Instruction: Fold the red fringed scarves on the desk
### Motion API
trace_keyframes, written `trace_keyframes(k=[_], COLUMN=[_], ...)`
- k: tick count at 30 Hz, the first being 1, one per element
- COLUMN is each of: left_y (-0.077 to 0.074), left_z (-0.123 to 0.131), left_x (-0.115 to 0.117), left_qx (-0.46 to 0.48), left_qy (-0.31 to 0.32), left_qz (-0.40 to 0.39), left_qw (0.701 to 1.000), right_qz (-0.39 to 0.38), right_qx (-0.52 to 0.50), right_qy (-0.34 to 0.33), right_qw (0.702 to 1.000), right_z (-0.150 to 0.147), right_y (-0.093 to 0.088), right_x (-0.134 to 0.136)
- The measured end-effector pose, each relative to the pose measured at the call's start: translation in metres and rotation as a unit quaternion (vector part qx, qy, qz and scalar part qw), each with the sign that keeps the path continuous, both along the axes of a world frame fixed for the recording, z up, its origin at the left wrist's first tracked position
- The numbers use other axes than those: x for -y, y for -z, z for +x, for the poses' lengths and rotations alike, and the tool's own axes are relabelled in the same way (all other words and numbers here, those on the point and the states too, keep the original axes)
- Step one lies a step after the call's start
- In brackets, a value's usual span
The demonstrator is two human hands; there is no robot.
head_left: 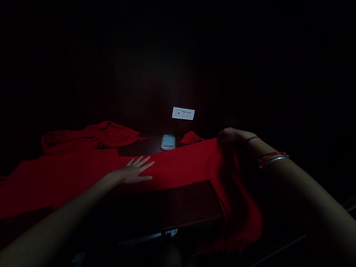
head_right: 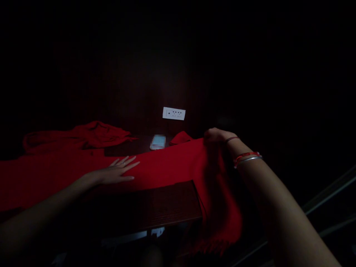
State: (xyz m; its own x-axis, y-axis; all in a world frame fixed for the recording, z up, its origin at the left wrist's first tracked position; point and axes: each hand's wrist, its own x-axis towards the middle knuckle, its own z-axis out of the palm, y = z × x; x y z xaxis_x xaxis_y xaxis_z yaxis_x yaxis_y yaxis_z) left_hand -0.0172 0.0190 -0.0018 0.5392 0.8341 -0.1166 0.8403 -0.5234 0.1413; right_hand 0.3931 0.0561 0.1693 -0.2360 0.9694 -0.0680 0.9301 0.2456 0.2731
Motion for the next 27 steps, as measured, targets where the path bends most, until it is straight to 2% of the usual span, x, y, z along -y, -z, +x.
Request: trace_keyframes(k=[4,6,9,11,14,16,18,21,24,27], left_y=[0.003,0.003,0.003,0.003,0.005,0.004,0.002,-0.002,-0.003,-0.001], left_z=[0.001,0.002,0.002,0.002,0.001,0.001,0.001,0.003,0.004,0.004], left_x=[-0.002,-0.003,-0.003,-0.003,-0.005,-0.004,-0.003,0.0,0.0,-0.002], left_qx=[0.0,-0.001,-0.002,-0.003,-0.005,-0.007,-0.009,-0.005,-0.002,-0.003], left_qy=[-0.041,-0.058,-0.058,-0.053,-0.05,-0.052,-0.053,-0.053,-0.056,-0.063], left_qz=[0.022,0.023,0.021,0.018,0.021,0.021,0.017,0.011,0.01,0.011], left_qw=[0.999,0.998,0.998,0.998,0.998,0.998,0.998,0.999,0.998,0.998], right_qz=[0.097,0.15,0.178,0.172,0.132,0.085,0.058,0.034,0.014,-0.008], right_qx=[0.053,0.065,0.058,0.04,0.01,-0.002,-0.004,0.015,0.023,0.016], right_qy=[0.026,0.035,0.031,-0.014,-0.17,-0.228,-0.221,-0.152,-0.127,-0.133], right_qw=[0.994,0.986,0.982,0.984,0.977,0.97,0.973,0.988,0.992,0.991], right_z=[-0.002,-0.008,-0.031,-0.058,-0.106,-0.132,-0.148,-0.152,-0.142,-0.124], right_y=[-0.005,0.001,0.016,0.03,0.057,0.078,0.097,0.115,0.113,0.098], right_x=[0.005,0.005,0.007,0.01,0.019,0.023,0.019,0.002,-0.016,-0.026])
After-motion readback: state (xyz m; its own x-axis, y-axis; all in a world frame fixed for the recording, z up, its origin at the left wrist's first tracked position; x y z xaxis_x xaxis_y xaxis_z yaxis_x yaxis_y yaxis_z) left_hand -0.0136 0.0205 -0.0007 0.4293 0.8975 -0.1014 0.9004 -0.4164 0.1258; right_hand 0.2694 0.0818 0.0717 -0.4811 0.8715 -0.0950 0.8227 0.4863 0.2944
